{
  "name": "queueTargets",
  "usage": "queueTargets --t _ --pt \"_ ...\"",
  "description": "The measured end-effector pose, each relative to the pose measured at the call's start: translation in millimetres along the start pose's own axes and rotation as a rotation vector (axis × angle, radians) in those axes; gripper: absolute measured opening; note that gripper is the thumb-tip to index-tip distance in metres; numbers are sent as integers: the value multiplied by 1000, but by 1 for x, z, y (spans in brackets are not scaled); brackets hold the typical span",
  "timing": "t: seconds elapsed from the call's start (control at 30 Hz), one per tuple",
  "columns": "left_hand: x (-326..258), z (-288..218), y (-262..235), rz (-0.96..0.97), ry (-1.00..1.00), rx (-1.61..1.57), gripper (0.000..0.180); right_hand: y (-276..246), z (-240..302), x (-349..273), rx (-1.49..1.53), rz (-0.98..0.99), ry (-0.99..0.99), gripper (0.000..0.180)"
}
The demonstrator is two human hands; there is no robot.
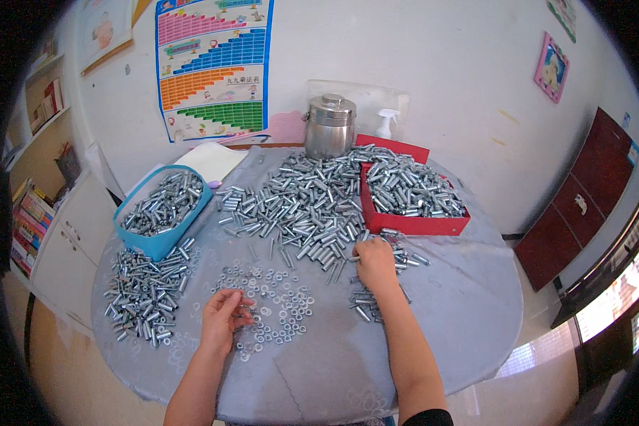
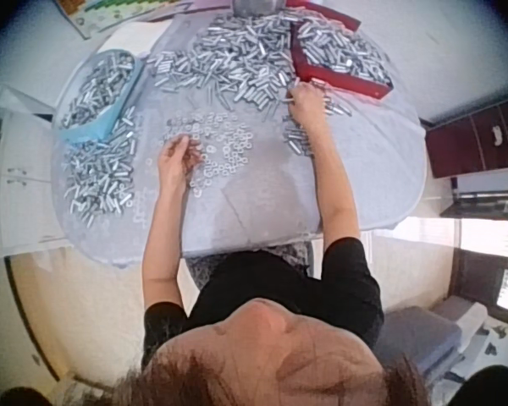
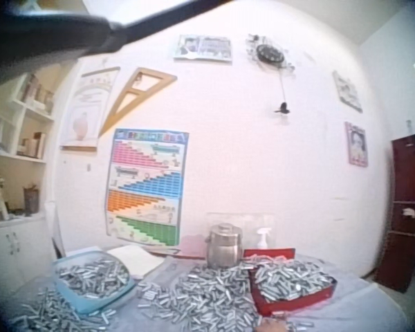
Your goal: The person sits at a table covered with metal fasteners and repeatedly picks up bolts and washers to assemble them by hand. They thread washers onto bolts one at a time and place the completed units into a pile on the table.
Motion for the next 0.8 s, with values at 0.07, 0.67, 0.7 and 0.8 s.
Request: queueTargets --t 0.07,0.67,0.7,0.8 --pt "0 0 0 -2 -2 -1 15 1 0 -1 0 5 13 10" --pt "-3 -2 16 105 41 54 11 -14 20 9 441 192 385 22" --pt "-2 -2 14 104 44 55 11 -11 20 7 459 292 381 22" --pt "-2 0 12 97 43 59 12 1 24 -6 496 618 343 23"
Point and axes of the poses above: each hand's wrist, its own x-axis towards the middle knuckle, its own y-axis out of the palm, z = x × y, the point moved 8 cm from there along x, towards the middle knuckle, and after that the axes turned 13 degrees about y, right-handed, at the moved point
